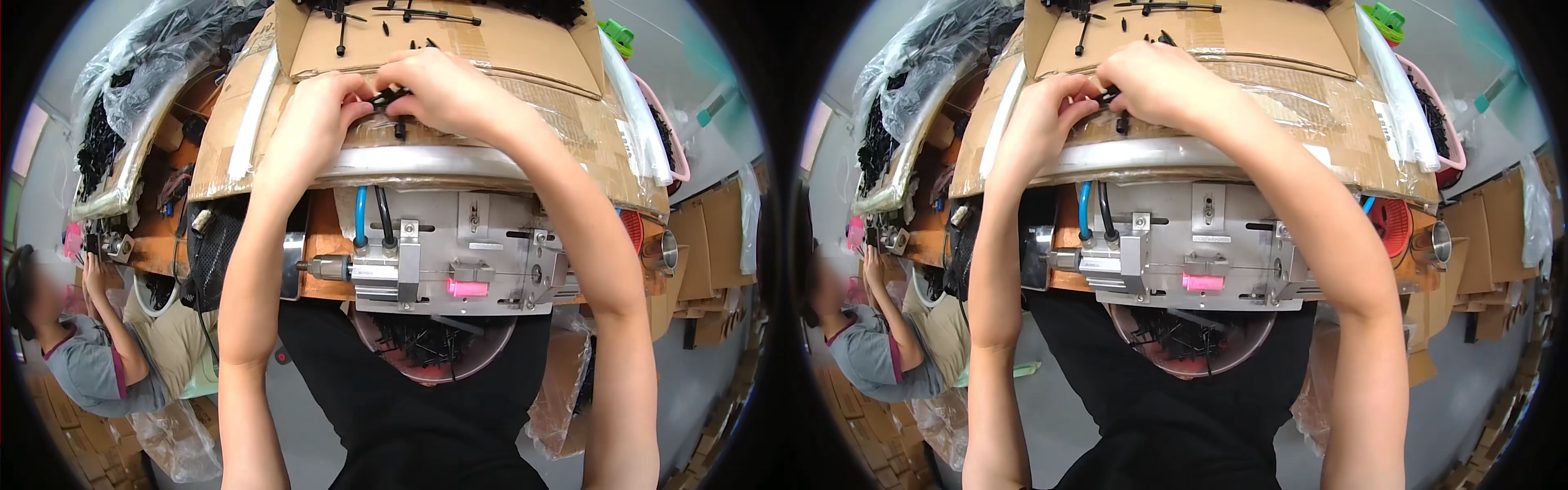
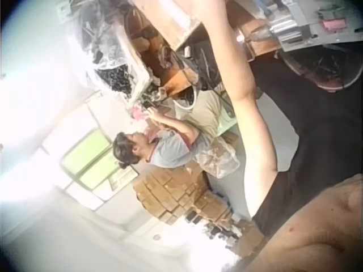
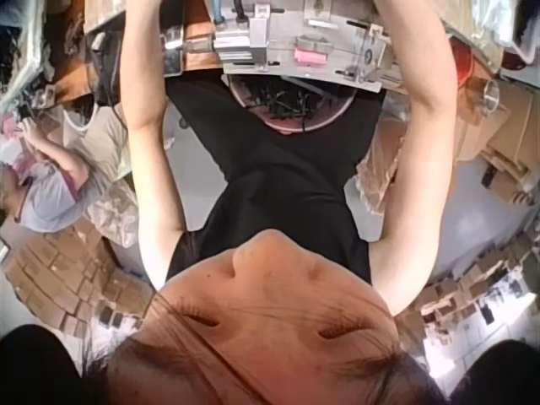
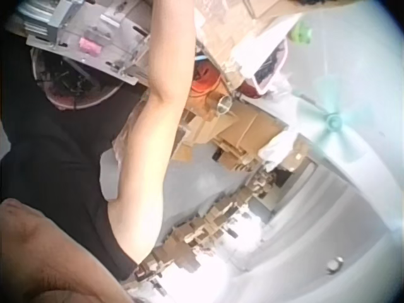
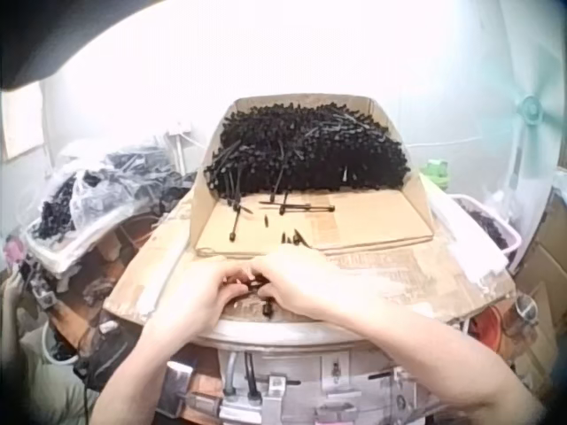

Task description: The person repeatedly picks up black cable ties from a cardboard box and places them into a metal processing machine. They feed the ties into the device, which appears to cut or trim them, and then drop the processed ties into a container below. The task is repetitive and involves handling the ties one by one.

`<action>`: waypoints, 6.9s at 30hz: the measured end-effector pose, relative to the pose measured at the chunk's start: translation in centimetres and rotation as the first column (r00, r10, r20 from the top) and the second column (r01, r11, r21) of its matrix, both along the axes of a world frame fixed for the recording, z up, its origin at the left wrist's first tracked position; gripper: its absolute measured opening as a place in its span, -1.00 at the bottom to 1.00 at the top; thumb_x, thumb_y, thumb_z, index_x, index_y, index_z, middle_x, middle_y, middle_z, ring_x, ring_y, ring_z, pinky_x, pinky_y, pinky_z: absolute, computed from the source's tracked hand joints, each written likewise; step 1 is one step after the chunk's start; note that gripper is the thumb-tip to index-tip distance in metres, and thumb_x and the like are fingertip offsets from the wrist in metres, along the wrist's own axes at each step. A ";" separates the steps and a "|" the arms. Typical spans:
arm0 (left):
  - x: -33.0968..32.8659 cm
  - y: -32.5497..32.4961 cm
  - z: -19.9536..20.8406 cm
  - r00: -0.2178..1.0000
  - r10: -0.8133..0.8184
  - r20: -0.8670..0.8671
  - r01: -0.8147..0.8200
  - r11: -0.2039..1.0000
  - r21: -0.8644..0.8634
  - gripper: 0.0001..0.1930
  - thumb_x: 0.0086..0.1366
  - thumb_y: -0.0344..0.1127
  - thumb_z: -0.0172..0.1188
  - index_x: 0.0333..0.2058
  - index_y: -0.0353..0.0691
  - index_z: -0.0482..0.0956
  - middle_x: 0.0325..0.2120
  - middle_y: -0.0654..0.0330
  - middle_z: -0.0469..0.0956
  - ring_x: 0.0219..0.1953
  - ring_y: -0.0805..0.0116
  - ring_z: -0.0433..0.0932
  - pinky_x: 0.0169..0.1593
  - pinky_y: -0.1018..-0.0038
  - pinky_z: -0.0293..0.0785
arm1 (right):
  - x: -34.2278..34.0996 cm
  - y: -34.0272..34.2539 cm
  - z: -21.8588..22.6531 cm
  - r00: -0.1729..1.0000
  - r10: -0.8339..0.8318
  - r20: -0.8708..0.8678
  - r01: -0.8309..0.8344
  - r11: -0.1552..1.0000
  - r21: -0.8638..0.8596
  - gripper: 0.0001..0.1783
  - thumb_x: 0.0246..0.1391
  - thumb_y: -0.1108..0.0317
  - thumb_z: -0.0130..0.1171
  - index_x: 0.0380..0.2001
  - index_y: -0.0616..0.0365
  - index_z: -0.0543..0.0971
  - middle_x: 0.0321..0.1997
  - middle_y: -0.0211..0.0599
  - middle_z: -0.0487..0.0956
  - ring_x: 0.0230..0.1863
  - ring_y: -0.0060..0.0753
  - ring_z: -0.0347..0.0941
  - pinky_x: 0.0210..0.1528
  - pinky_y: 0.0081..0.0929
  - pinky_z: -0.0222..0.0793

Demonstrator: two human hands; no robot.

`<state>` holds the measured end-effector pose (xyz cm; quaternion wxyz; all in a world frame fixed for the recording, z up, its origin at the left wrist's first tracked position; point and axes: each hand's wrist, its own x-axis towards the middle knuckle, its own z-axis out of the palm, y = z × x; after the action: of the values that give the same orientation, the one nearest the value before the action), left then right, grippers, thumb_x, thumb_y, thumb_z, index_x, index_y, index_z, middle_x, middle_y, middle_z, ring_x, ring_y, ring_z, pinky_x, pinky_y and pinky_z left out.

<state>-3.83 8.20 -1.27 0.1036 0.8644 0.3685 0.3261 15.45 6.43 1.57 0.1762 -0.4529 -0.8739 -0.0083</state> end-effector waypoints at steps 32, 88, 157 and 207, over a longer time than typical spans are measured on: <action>2.2 -4.8 1.0 0.976 -0.181 -0.123 0.174 0.983 -0.063 -0.66 0.07 -0.24 0.41 -0.34 -0.26 0.43 -0.48 0.17 0.31 -0.38 0.28 0.32 -0.27 0.42 0.30 | 4.8 -4.4 0.3 0.981 -0.171 0.091 0.171 0.985 0.009 -0.84 -0.16 0.41 0.33 -0.53 0.30 0.62 -0.46 -0.09 0.59 -0.35 -0.02 0.55 -0.25 -0.21 0.47; 7.6 -2.9 0.8 0.995 -0.090 0.047 0.089 0.996 0.025 -0.86 0.17 -0.38 0.28 -0.31 -0.30 0.59 -0.38 0.06 0.54 -0.25 0.11 0.51 -0.14 0.31 0.42 | 0.0 -25.9 -15.0 0.782 -0.210 -0.587 0.203 0.976 -0.079 -0.23 -0.12 0.63 0.37 0.23 0.39 0.36 -0.57 -0.29 0.35 -0.54 -0.32 0.31 -0.43 -0.38 0.33; 3.1 -22.8 -6.5 0.990 0.073 0.119 -0.080 0.995 0.055 -0.35 -0.12 -0.67 0.39 0.07 -0.36 0.51 -0.23 0.07 0.56 -0.27 0.15 0.48 -0.20 0.36 0.43 | 5.2 -6.0 0.4 0.941 -0.190 -0.281 0.187 0.982 -0.035 -0.68 0.23 0.27 0.08 -0.13 0.34 0.56 -0.37 -0.17 0.62 -0.29 -0.48 0.54 -0.25 -0.36 0.45; 6.6 -24.3 -10.0 0.982 -0.026 -0.188 -0.002 0.990 -0.143 -0.24 0.12 -0.49 0.31 0.31 -0.34 0.21 -0.28 0.14 0.37 -0.24 0.21 0.39 -0.12 0.31 0.37 | 10.2 -11.0 2.3 0.770 -0.342 -0.539 0.193 0.930 -0.314 -0.73 0.14 0.36 0.17 -0.10 0.23 0.54 -0.34 -0.30 0.56 -0.34 -0.54 0.47 -0.26 -0.50 0.39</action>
<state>2.74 -16.07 -11.25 0.1317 0.8840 0.3939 0.2145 25.66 -4.58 3.83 0.3770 -0.5716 -0.6972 0.2122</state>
